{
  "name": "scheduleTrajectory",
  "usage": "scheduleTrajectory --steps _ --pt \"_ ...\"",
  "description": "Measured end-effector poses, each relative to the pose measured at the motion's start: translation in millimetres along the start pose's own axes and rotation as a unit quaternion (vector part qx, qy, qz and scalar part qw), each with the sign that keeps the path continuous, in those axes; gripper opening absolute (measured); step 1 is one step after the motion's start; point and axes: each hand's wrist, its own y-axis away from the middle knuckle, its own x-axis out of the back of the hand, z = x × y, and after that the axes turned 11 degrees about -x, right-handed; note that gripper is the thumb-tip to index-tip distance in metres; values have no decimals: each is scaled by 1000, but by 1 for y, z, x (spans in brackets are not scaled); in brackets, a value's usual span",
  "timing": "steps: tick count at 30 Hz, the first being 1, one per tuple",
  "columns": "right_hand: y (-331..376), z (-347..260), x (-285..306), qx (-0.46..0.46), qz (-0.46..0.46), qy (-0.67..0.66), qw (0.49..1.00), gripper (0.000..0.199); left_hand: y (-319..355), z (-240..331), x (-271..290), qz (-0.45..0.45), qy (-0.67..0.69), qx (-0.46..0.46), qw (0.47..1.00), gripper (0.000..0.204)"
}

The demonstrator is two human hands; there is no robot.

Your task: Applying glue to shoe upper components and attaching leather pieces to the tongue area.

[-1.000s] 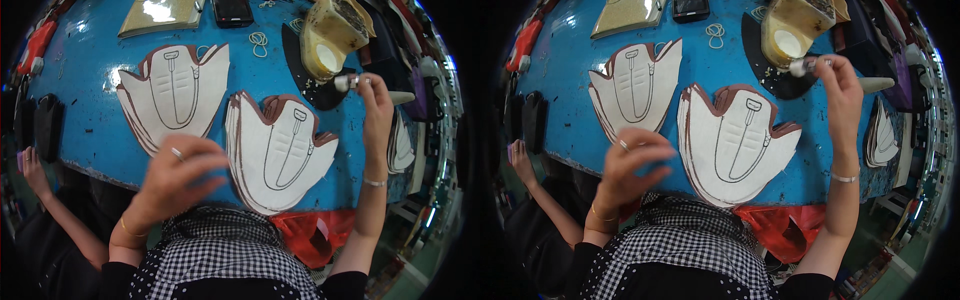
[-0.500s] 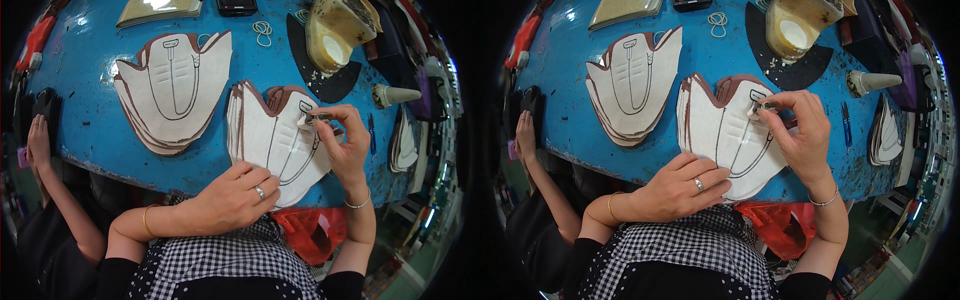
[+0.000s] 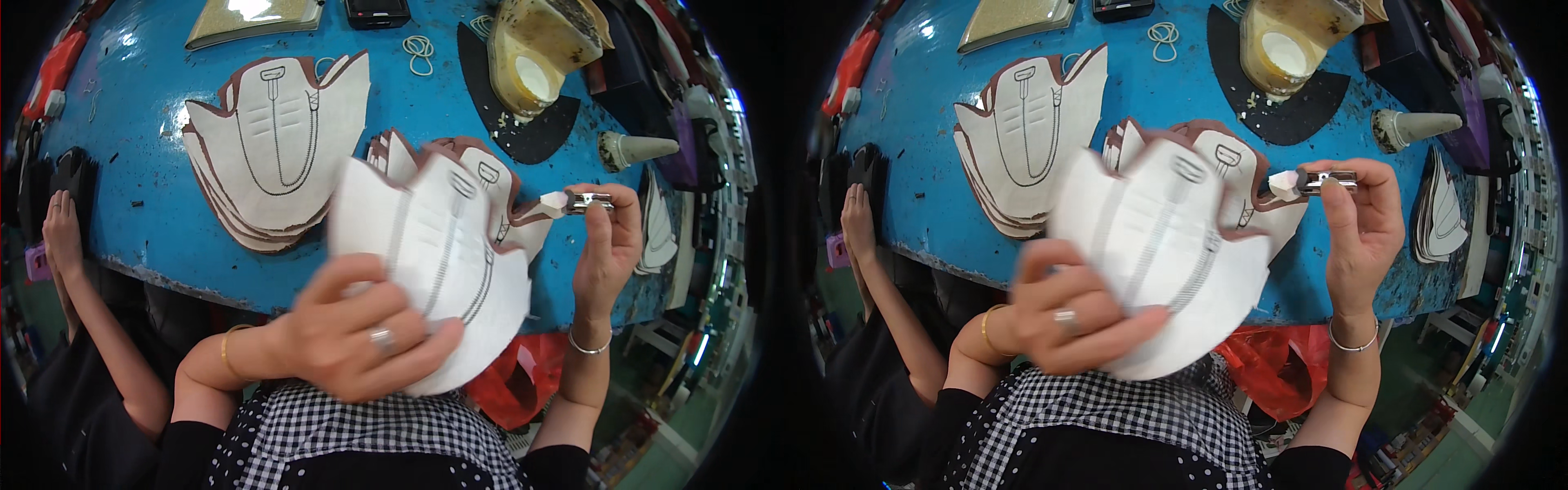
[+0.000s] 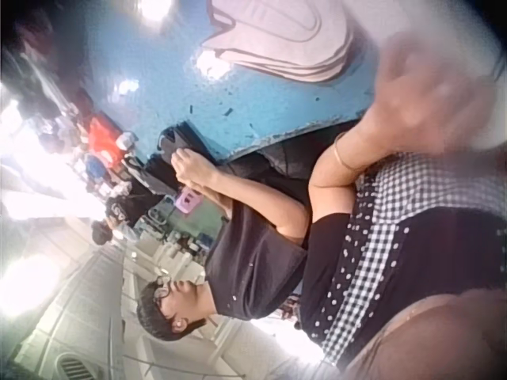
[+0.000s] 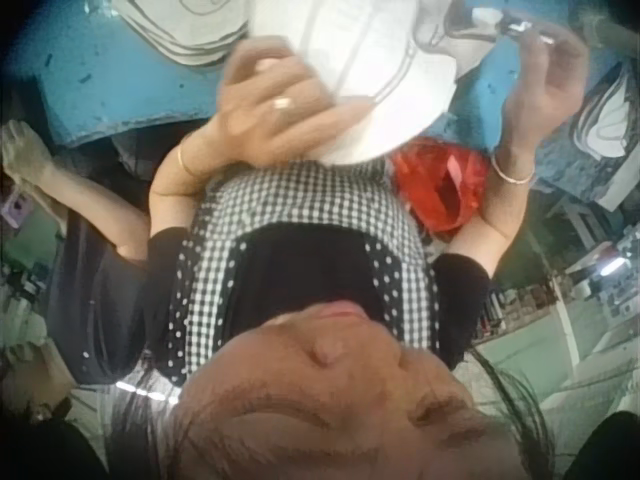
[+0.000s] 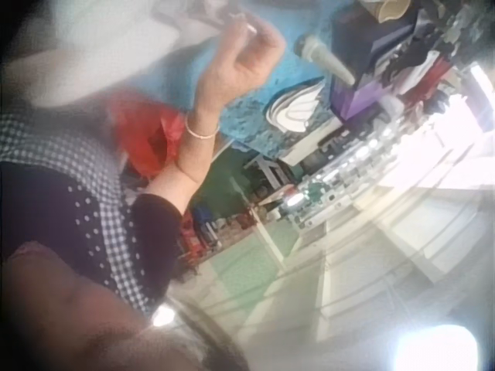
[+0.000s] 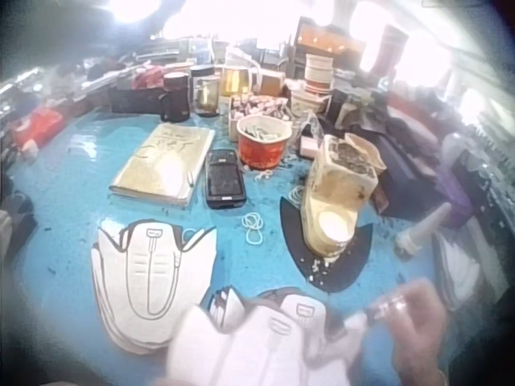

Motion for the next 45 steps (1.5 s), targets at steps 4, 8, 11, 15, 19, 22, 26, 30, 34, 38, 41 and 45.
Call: scheduleTrajectory --steps 4,8,11,15,19,22,26,30,34,38,41,45 --pt "7 5 -4 -23 -31 37 999 14 11 -16 52 -43 -132 128 982 35" --pt "10 2 -29 -42 -72 116 990 13 30 -39 35 -96 -104 230 963 39" --pt "9 8 -41 -17 -81 140 987 13 20 -15 -1 -125 116 137 976 45" --pt "-6 12 -42 105 -59 293 949 19 17 8 -35 -153 102 97 978 46" --pt "-21 20 -38 148 3 330 932 22 15 6 -35 -195 86 52 976 46" --pt "-11 8 -40 188 -38 334 923 24 11 1 -27 -219 110 34 969 40" --pt "3 0 -38 204 -110 309 922 27 3 -4 -16 -234 148 48 960 33" --pt "-28 -10 -20 62 27 157 985 16 -1 -3 -21 -222 118 39 967 34" --pt "-116 17 2 90 96 125 983 15 -10 -4 -27 -145 27 -2 989 34" --pt "-148 32 8 104 119 280 947 20 -14 -2 15 11 -32 -30 999 31" --pt "-149 33 10 136 103 371 913 21 1 -9 48 -32 -157 62 985 42" --pt "-139 31 16 58 111 281 951 20 26 -59 49 -98 -256 152 950 36"
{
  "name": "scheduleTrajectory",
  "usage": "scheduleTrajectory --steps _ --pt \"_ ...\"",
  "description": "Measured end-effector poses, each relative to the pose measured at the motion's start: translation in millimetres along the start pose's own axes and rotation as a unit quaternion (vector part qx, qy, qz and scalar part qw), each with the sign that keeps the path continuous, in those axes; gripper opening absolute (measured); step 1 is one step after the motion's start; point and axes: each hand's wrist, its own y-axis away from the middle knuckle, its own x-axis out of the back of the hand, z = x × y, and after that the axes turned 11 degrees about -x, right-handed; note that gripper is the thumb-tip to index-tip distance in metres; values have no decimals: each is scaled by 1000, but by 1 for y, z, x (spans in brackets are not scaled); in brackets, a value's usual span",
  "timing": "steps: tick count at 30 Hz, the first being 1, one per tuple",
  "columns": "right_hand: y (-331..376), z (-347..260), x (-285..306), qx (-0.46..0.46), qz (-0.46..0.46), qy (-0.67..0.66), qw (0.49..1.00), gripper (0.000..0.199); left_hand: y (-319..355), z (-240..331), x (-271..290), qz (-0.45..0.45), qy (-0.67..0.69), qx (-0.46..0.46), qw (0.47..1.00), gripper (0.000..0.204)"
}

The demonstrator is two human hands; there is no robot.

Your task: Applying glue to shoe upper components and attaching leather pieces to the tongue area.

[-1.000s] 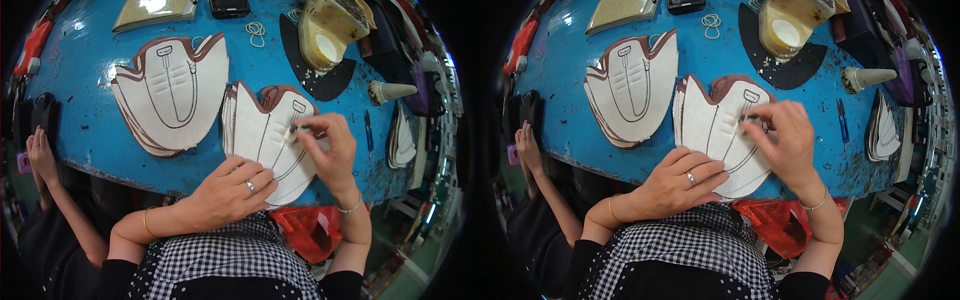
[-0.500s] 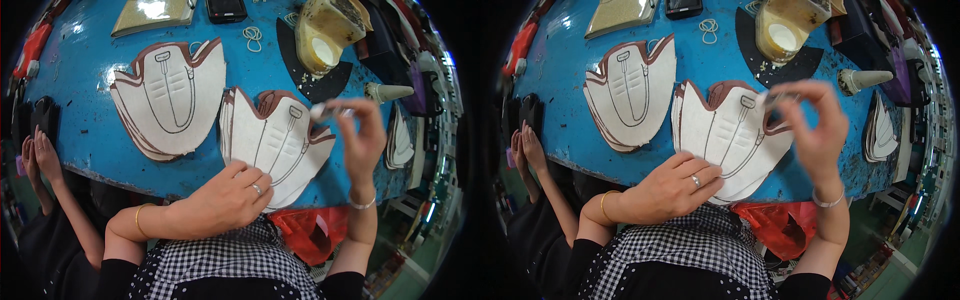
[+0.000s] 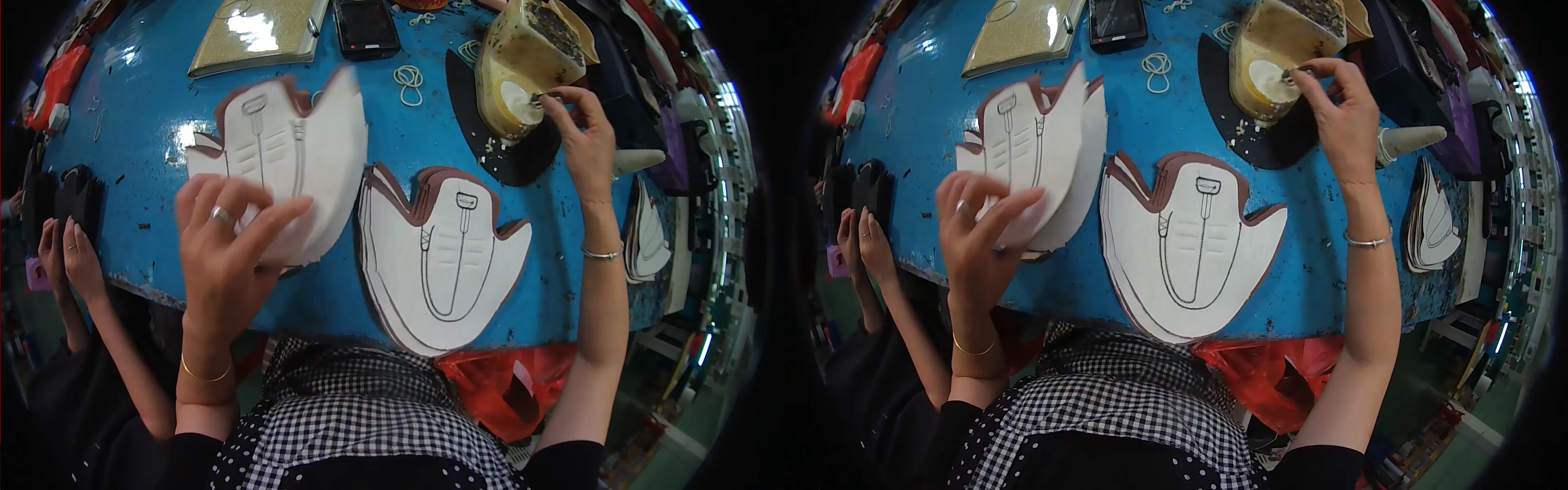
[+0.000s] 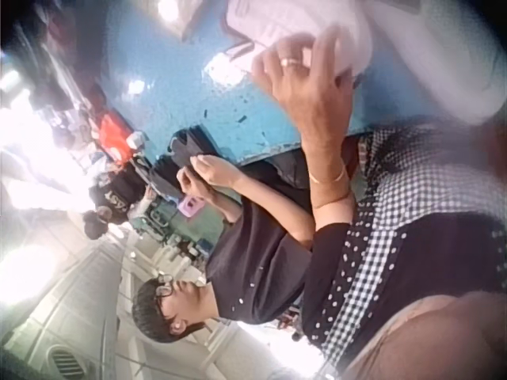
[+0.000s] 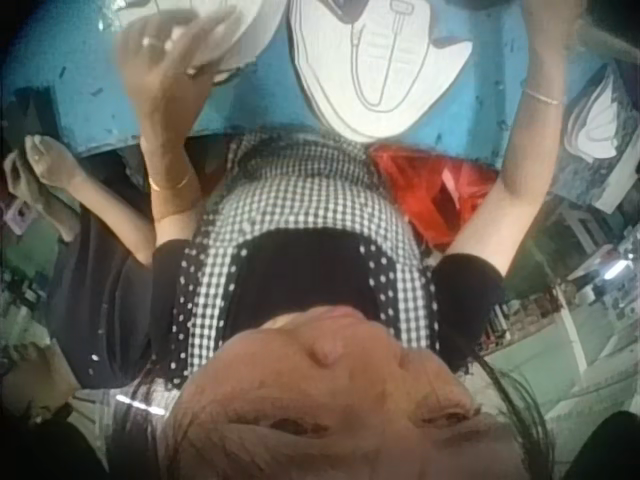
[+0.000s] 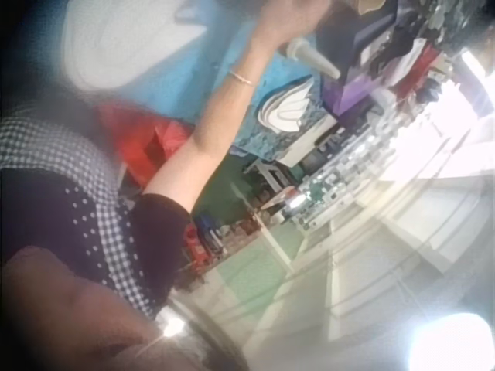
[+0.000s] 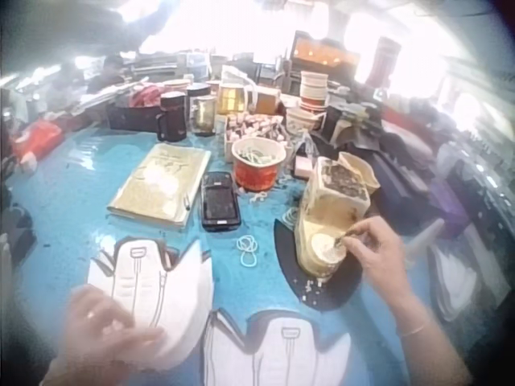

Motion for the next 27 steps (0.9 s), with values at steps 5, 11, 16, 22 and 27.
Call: scheduleTrajectory --steps 5,11,16,22,27 --pt "19 -7 12 106 22 55 993 14 4 46 -14 -28 336 -55 940 41" --pt "75 -28 19 -101 -83 -229 965 18 8 110 -47 -48 386 -118 914 40" --pt "137 -51 21 -112 -253 -156 948 16 8 103 -44 -81 385 -155 906 40" --pt "140 -56 5 172 -227 -10 959 26 6 105 -40 -93 365 -158 913 35" --pt "130 -53 -1 153 -141 20 978 27 3 108 -37 -87 325 -185 923 28"
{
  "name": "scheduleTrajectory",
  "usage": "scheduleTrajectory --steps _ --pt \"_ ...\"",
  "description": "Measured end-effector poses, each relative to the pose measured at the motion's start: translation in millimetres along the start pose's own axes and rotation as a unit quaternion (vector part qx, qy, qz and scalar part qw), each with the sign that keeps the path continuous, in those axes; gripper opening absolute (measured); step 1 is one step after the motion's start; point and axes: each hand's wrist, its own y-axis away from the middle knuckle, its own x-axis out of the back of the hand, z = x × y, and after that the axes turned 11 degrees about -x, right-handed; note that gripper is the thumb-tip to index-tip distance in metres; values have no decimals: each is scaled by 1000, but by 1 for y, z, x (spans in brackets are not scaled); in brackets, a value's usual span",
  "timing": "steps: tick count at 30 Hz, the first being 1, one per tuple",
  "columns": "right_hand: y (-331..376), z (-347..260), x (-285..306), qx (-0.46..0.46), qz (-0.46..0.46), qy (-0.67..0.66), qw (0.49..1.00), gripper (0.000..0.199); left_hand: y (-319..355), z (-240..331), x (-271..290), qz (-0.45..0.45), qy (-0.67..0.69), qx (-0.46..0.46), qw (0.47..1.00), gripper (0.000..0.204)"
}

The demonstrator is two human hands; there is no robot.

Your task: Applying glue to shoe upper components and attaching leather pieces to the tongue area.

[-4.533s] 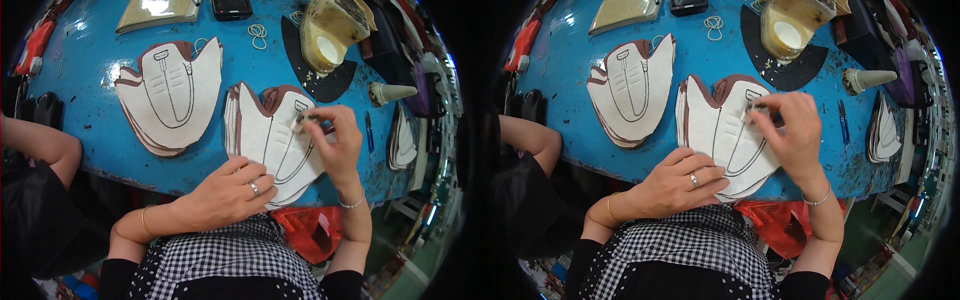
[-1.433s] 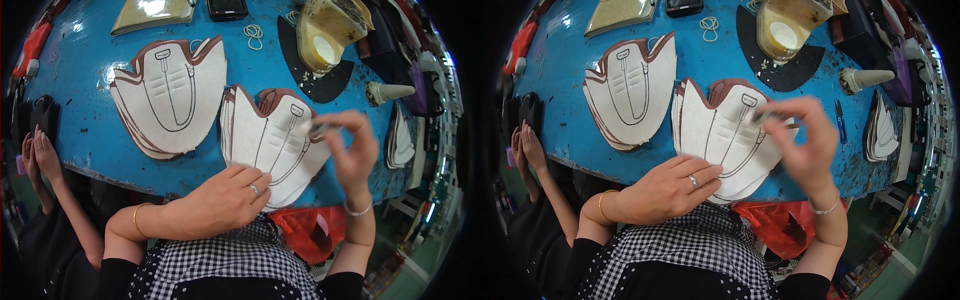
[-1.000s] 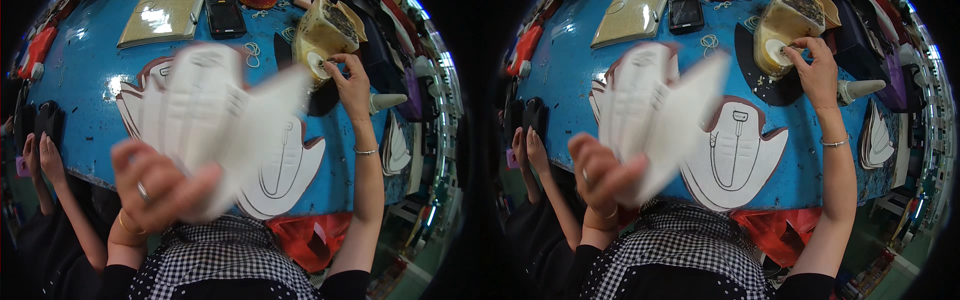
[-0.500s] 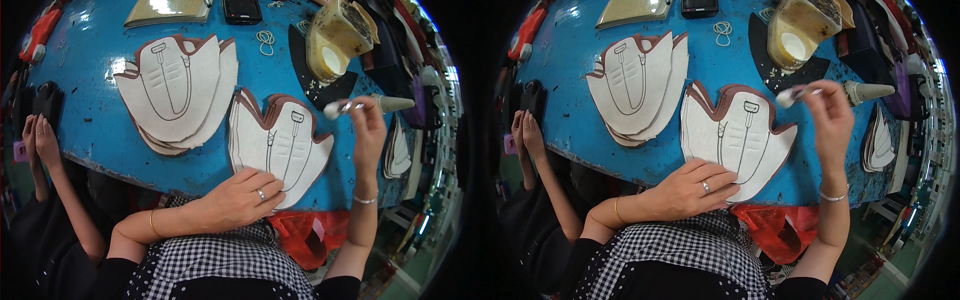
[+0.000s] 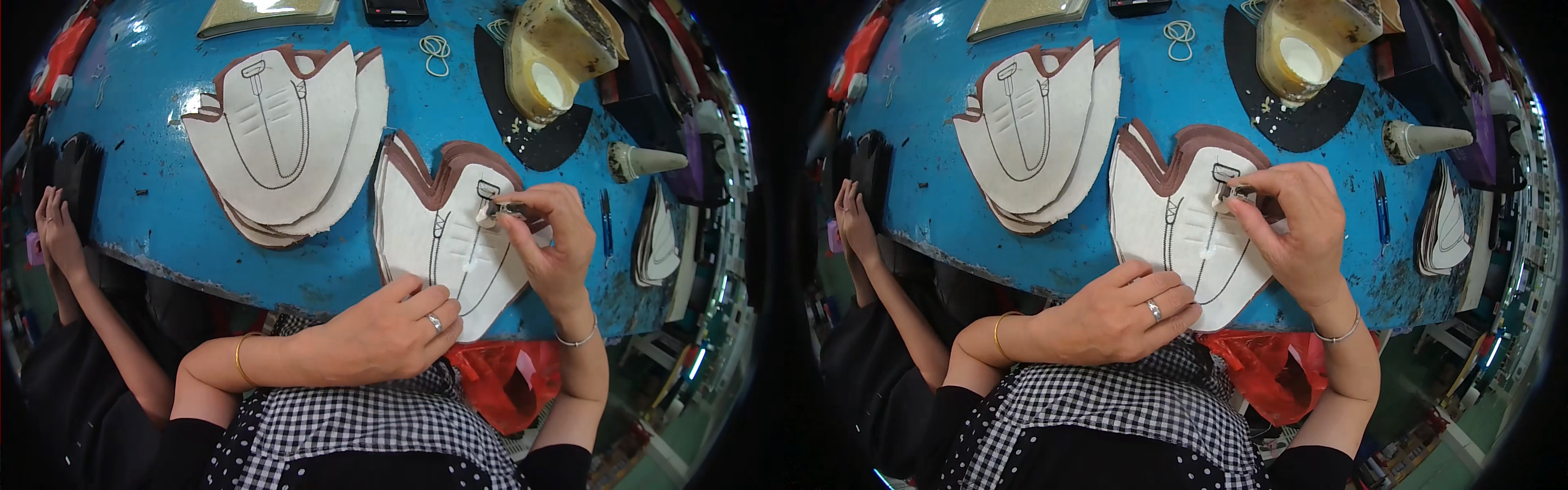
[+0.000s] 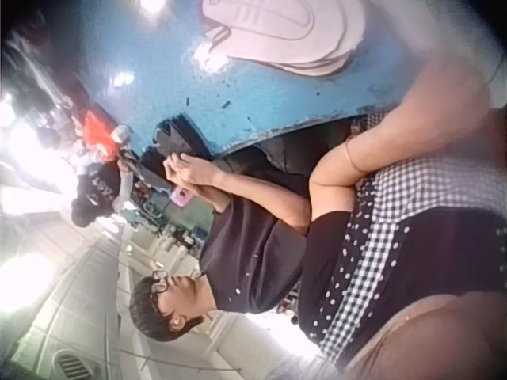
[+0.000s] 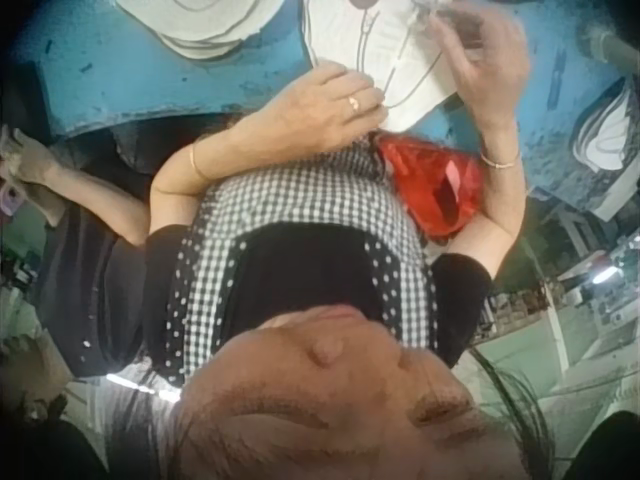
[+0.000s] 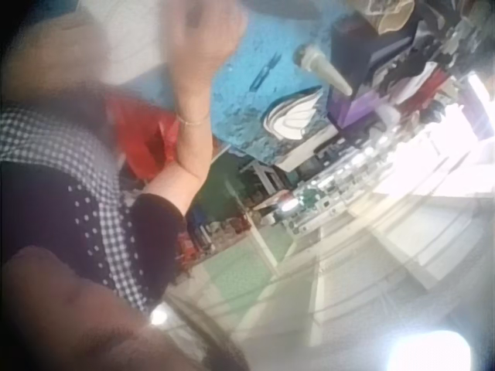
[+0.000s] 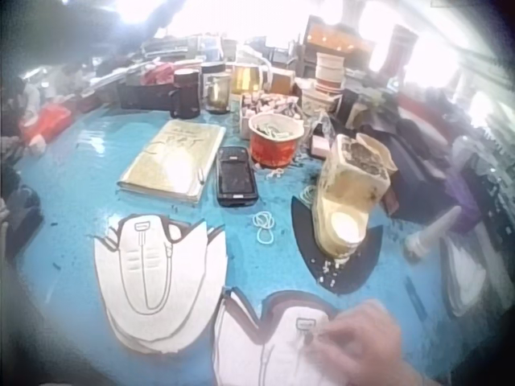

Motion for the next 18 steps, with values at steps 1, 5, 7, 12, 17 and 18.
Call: scheduleTrajectory --steps 1,5,7,12,17,18 --pt "-2 0 -1 6 9 2 1000 28 -1 2 0 -11 -12 6 1000 28" --pt "10 -11 11 50 -54 3 997 26 -6 4 2 -29 -32 30 999 25" --pt "20 -16 15 -94 -76 -138 983 22 -8 3 5 -5 -32 14 999 25" --pt "18 11 32 -170 57 -334 925 14 2 11 27 165 -68 -63 982 23" --pt "19 9 22 -193 5 -359 913 15 37 -6 77 144 -227 61 961 28" --pt "21 8 18 -195 -8 -305 932 14 47 -22 78 132 -247 94 955 31"
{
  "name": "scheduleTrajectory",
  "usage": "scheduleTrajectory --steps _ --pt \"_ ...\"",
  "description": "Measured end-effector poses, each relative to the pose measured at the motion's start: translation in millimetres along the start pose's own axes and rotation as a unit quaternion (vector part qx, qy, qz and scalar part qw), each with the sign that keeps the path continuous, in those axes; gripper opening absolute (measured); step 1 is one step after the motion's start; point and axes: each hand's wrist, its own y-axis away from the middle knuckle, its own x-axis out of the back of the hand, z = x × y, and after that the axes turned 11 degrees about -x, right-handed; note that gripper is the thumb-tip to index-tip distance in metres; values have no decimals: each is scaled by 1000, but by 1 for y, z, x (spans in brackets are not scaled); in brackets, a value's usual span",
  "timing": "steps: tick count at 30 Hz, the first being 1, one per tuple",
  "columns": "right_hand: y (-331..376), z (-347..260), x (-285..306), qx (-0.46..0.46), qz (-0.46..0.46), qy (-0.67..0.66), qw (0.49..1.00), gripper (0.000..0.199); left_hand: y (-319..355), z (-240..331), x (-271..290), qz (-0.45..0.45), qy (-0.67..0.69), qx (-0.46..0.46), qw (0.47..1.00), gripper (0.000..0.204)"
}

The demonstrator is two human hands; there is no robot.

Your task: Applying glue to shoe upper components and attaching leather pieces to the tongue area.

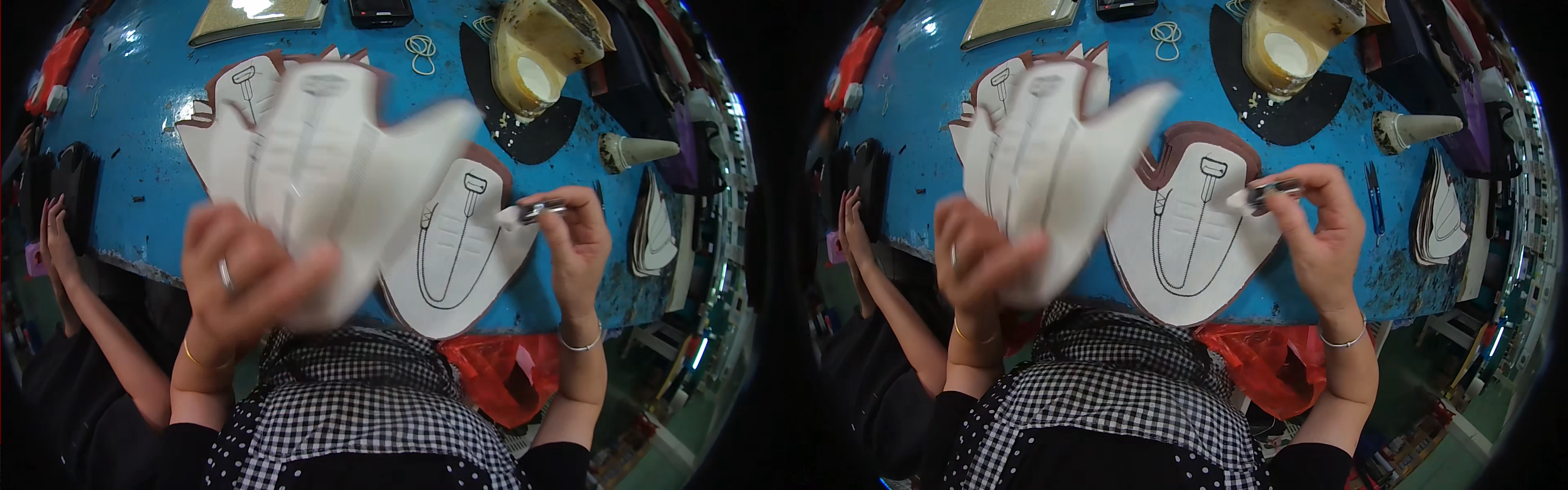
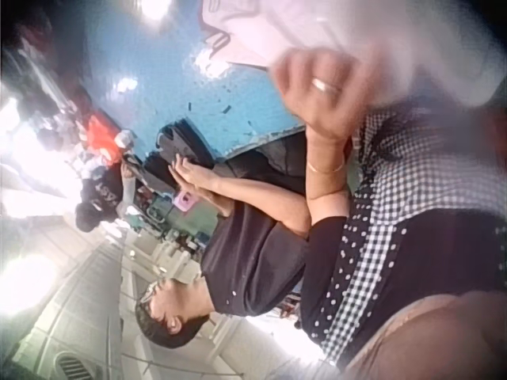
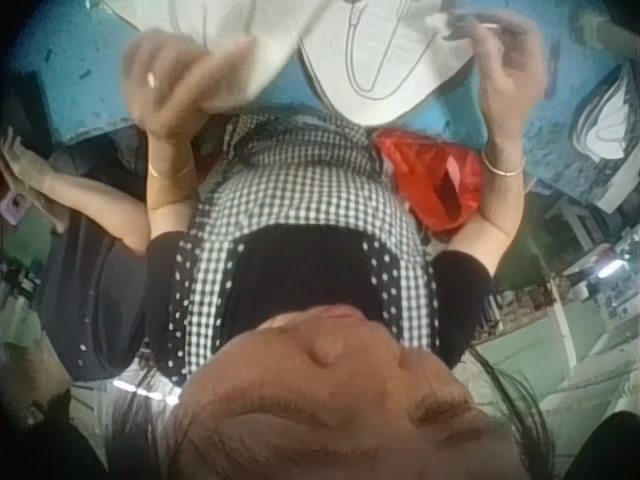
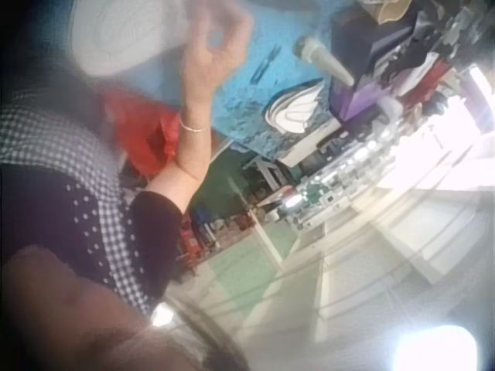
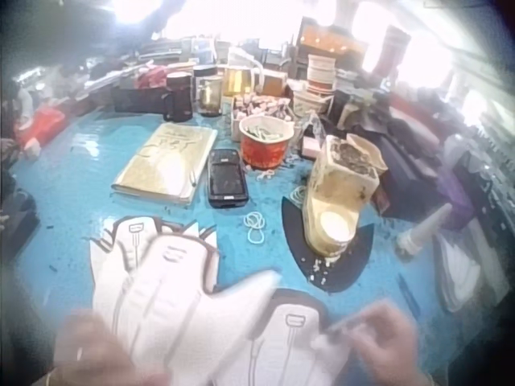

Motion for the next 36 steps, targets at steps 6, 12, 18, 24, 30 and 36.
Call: scheduleTrajectory --steps 6,12,18,24,30,36 --pt "1 -4 -24 42 -56 177 982 17 -5 27 -42 -106 280 17 954 48" --pt "-18 3 -27 189 -22 303 934 24 -8 69 -69 -136 273 -54 951 42" --pt "-10 -2 -25 242 -11 323 915 25 -13 67 -67 -154 242 -70 955 32" --pt "-11 -15 -13 238 -39 261 935 27 -24 68 -64 -129 208 -68 967 28" --pt "-116 3 22 146 171 105 969 15 -34 47 -22 1 172 -132 976 30" --pt "-144 13 38 165 204 285 922 17 -16 2 12 27 -25 -11 999 38"
